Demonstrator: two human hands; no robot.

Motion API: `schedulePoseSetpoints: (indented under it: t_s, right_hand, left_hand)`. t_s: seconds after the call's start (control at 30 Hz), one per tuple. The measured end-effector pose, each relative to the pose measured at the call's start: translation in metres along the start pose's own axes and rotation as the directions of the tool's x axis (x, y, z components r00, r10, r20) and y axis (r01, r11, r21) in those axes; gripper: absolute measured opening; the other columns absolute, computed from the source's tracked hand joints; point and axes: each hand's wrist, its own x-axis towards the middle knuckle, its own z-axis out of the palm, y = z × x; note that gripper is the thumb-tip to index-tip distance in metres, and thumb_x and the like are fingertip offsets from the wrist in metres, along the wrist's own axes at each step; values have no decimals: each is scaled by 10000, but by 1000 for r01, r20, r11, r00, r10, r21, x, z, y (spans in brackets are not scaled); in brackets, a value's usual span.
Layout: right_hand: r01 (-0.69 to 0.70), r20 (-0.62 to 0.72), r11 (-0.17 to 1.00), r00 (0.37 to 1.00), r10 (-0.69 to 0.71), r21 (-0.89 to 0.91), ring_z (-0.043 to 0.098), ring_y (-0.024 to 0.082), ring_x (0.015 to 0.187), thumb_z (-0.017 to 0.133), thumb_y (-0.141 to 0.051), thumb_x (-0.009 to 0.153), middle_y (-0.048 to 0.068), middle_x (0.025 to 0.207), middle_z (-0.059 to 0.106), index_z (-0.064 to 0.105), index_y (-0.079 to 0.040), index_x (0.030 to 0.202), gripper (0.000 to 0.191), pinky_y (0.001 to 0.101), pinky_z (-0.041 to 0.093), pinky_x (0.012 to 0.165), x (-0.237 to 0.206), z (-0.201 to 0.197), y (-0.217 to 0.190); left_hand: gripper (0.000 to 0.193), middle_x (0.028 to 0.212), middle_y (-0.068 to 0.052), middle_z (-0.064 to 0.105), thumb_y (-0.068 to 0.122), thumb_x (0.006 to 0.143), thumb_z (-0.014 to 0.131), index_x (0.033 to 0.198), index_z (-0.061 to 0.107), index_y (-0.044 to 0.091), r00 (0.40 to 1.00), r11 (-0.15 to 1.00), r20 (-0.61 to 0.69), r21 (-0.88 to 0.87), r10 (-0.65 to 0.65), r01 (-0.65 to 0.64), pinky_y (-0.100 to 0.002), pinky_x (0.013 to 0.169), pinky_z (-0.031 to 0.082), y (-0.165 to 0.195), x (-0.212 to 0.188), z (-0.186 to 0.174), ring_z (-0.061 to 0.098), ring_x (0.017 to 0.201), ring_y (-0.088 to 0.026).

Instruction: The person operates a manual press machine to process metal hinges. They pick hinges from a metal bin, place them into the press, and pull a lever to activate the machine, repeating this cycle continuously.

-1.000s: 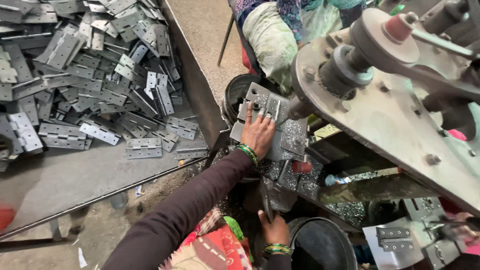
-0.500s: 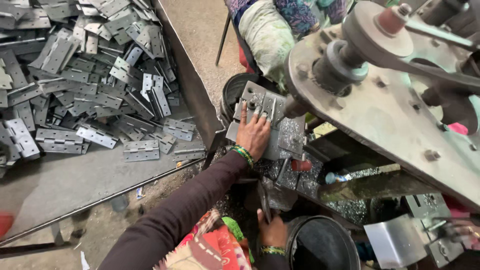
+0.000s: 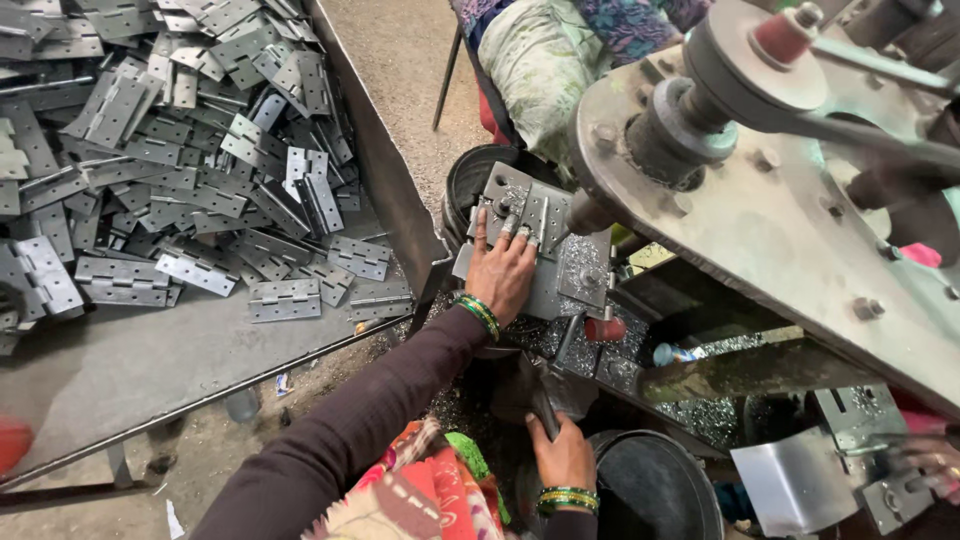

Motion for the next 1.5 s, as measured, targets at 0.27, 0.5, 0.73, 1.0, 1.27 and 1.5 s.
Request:
schedulePoseSetpoints:
  t_s: [0.27, 0.5, 0.73, 1.0, 1.27, 1.5]
  right_hand:
    - [-62, -80, 991, 994, 72, 117, 670, 495, 967, 690, -561, 816, 262, 962, 731, 730, -117, 1119, 539, 540, 532, 826, 3, 49, 18]
    - [-6, 12, 1000, 1000, 6, 14, 678, 478, 983, 665, -579, 842, 254, 954, 735, 751, -76, 1026, 542, 530, 541, 825, 2, 17, 3]
    - [-28, -27, 999, 999, 27, -30, 696, 457, 944, 662, -544, 845, 216, 935, 752, 737, -114, 1007, 465, 519, 539, 803, -8, -9, -18]
    - [-110, -82, 994, 991, 108, -16, 673, 502, 966, 697, -618, 838, 305, 926, 727, 730, -67, 1065, 597, 554, 535, 834, 1, 44, 11]
    - [54, -16, 998, 998, -54, 23, 690, 472, 971, 672, -563, 846, 243, 952, 749, 755, -103, 1040, 507, 536, 546, 823, 0, 13, 3]
    - [-45, -49, 998, 998, 43, -42, 691, 467, 964, 663, -561, 834, 233, 964, 747, 741, -153, 1089, 487, 533, 541, 821, -9, -7, -17]
  left_hand:
    - [416, 1297, -129, 621, 160, 859, 585, 1253, 640, 37, 1000, 1000, 18, -19, -6, 6, -682, 1226, 0, 2, -1, 3, 510, 1334, -323]
    - [452, 1280, -136, 620, 167, 808, 582, 1240, 626, 42, 1000, 997, 9, 70, 10, -11, -685, 1182, -1, 1, 0, -1, 501, 1339, -322]
    - [441, 1327, -122, 615, 160, 883, 577, 1307, 612, 40, 995, 999, 89, -8, -37, 38, -679, 1234, 7, 1, -3, 2, 510, 1358, -301]
    - [452, 1336, -138, 615, 184, 871, 588, 1300, 614, 41, 1000, 1000, -31, 2, 3, -3, -691, 1209, 19, 1, -6, 6, 511, 1344, -328]
    - [412, 1321, -133, 602, 168, 878, 586, 1265, 618, 32, 993, 1000, 120, -15, -9, 11, -695, 1223, 16, -2, -5, -2, 480, 1381, -317]
    - [440, 1363, -143, 584, 162, 844, 591, 1262, 614, 30, 992, 1000, 127, -10, -17, 19, -689, 1210, 12, 1, -4, -2, 482, 1367, -320]
